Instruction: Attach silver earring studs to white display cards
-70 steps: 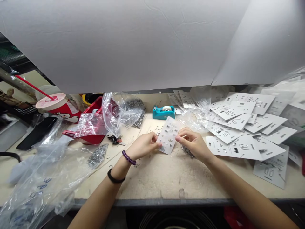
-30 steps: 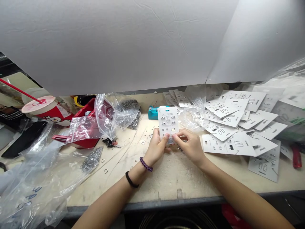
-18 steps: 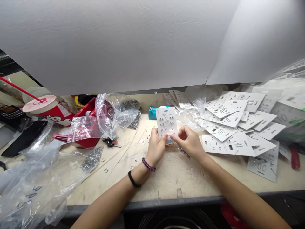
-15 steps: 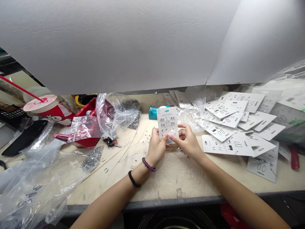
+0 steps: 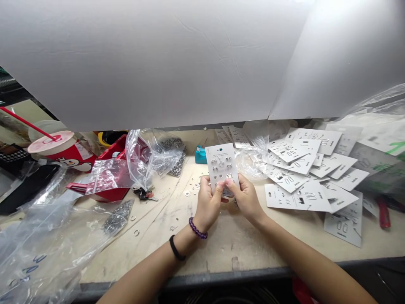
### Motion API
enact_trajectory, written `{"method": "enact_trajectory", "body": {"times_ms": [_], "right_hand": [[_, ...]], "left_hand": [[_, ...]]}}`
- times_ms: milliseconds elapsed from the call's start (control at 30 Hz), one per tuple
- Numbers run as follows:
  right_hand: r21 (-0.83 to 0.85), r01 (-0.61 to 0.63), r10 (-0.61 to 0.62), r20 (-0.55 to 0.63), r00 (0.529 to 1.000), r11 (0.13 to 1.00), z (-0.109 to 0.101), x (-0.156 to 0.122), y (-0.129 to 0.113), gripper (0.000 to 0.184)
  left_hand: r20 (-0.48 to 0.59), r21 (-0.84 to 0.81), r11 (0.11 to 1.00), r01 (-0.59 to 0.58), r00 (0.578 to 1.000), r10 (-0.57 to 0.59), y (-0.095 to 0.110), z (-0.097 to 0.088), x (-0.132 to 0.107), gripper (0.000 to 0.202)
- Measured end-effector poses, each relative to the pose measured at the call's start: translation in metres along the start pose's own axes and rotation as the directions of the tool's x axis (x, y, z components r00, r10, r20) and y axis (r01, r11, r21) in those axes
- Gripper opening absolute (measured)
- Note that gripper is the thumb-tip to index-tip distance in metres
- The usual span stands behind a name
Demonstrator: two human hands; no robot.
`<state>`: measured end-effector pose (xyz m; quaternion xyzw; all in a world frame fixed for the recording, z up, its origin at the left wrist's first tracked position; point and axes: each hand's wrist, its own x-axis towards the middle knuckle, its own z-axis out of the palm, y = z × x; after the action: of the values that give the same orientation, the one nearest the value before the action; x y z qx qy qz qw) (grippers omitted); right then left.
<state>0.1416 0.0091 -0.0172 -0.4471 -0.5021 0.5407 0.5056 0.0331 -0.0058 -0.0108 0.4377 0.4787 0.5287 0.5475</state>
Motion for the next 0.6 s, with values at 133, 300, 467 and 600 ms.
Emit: {"method": "enact_trajectory", "body": {"times_ms": [133,300,467,600], "right_hand": [[0.003,-0.006,0.006,0.122,0.992,1.000,-0.0036,-0.0010,-0.0013,0.026],[-0.059,0.044,-0.035,0.142,0.989,0.997,-0.0019,-0.0042,-0.0009,0.026],[-0.140,0.064,-0.039,0.169,0.985,0.988,0.0006,-0.0060,0.0041,0.029],[-0.214,0.073,-0.038,0.160,0.986,0.974,0.0023,-0.0060,0.0065,0.031]], "left_hand": [[0.019,-0.062,0.998,0.010,1.000,-0.009,0.0028,-0.0018,0.0000,0.028],[0.016,-0.080,0.996,0.030,0.999,-0.029,0.0064,-0.0038,-0.0015,0.030],[-0.052,-0.033,0.999,0.007,0.999,-0.009,0.0035,-0.0055,0.0033,0.031],[-0.140,0.056,0.993,-0.104,0.984,0.111,-0.0007,-0.0089,0.0081,0.026]]}}
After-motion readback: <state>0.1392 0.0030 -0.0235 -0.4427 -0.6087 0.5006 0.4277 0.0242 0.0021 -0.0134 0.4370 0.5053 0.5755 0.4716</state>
